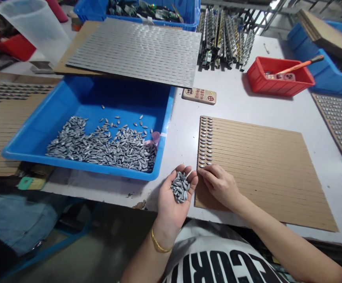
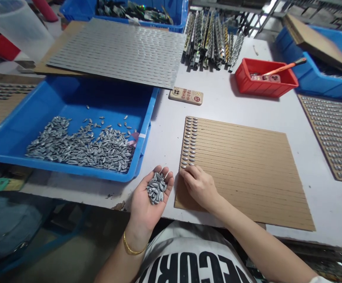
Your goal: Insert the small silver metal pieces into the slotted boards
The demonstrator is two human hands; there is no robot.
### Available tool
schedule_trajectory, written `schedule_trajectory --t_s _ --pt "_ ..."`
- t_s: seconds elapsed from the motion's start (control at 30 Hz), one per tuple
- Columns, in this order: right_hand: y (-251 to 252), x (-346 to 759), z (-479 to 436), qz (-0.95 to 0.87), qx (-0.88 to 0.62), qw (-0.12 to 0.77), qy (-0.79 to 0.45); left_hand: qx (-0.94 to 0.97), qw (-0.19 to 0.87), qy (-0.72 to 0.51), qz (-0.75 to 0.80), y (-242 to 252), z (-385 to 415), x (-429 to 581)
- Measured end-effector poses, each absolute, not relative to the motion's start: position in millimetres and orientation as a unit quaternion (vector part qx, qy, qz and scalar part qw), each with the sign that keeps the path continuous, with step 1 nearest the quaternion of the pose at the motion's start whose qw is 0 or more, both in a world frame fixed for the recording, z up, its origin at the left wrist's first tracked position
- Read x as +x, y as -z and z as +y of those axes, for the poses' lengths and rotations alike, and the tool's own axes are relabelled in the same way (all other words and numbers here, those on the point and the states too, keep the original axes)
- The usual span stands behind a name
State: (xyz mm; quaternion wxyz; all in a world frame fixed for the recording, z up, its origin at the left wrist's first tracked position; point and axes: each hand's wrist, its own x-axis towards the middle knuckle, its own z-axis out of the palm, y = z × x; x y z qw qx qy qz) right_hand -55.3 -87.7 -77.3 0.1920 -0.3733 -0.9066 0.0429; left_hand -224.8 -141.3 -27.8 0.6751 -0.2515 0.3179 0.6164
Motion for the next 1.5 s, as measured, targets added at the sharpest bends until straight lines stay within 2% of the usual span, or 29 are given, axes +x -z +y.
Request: schedule_trajectory --t_s 0.23,0.43,0.57,0.9,1.23,1.37,1.5 --pt "78.3 -52.0 -85.5 -0.914 -0.362 0.176 -0.049 -0.254 0.682 -0.624 0.285 27.5 -141.9 -223.0" --pt "45.2 -56.2 -91.1 -0.866 -0.363 0.292 -0.182 -0.242 0.699 -0.611 0.280 27.7 -144.6 -215.7" --pt "31.1 -62.1 -95.2 -0.897 -0.316 0.246 -0.187 -0.229 0.701 -0.603 0.304 29.3 -146.5 -206.9" --pt "33.0 -48.5 -102.8 -0.941 -0.275 0.157 -0.119 -0.226 0.716 -0.573 0.328 35.1 -154.1 -189.1" --pt "58.6 -24.3 -87.2 -0.825 -0.413 0.275 -0.270 -0.255 0.703 -0.568 0.343 42.3 -159.3 -180.9" --pt "71.6 -30.8 -81.3 -0.831 -0.415 0.287 -0.234 -0.248 0.703 -0.570 0.346 45.6 -160.5 -181.4" --pt "76.4 -33.2 -81.9 -0.864 -0.416 0.241 -0.148 -0.244 0.703 -0.571 0.346 49.1 -161.8 -182.3"
